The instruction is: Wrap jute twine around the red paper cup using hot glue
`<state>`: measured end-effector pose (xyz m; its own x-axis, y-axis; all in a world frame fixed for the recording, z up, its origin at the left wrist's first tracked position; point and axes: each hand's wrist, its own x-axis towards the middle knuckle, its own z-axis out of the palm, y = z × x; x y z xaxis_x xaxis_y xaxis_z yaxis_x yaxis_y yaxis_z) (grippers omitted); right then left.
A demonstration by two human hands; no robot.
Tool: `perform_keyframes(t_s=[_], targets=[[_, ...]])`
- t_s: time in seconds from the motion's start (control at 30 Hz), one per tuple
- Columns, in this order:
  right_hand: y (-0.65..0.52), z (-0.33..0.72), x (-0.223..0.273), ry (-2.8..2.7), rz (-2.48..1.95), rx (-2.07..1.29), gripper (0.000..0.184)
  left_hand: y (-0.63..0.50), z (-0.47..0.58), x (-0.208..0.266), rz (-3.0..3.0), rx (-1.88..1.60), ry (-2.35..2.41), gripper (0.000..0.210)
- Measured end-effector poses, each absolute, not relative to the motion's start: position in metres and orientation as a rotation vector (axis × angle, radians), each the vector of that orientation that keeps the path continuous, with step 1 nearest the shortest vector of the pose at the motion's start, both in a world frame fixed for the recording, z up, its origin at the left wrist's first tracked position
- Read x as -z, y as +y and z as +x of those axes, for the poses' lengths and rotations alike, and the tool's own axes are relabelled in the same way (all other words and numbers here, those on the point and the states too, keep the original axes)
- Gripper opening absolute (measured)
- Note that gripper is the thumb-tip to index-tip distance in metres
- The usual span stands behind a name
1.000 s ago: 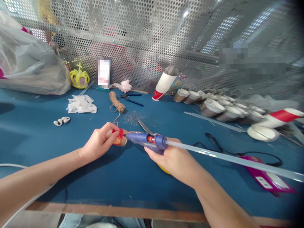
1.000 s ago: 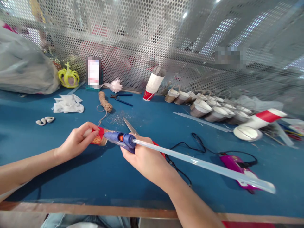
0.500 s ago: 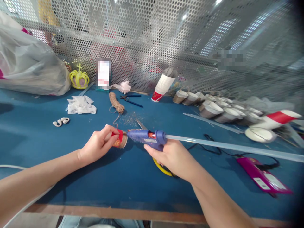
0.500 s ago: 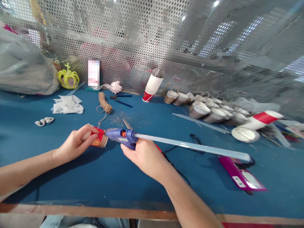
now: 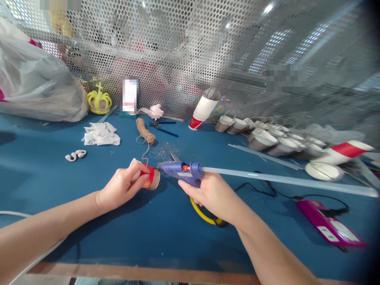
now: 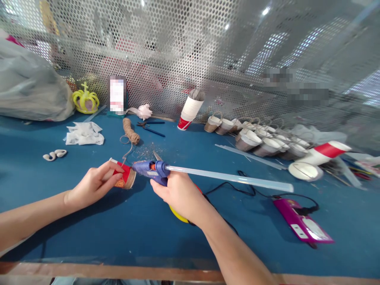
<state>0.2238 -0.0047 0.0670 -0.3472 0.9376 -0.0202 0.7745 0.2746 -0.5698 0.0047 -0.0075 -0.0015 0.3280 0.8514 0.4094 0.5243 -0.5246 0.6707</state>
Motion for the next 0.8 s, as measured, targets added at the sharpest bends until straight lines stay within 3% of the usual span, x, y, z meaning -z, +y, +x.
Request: perform_keyframes(t_s=[0.57,0.8], targets=[[-0.0074,0.2236,-0.0691,-2.170,-1.628,-0.804,0.022,-0.0062,0.0040,0.0045,2.248,-1.083,1.166,0.006],[-0.0080,0.2246,-0.0662,-2.260,-1.597,-0.638,0.021,-0.0062,0.0046,0.0048,2.210,-1.061,1.224,0.007]])
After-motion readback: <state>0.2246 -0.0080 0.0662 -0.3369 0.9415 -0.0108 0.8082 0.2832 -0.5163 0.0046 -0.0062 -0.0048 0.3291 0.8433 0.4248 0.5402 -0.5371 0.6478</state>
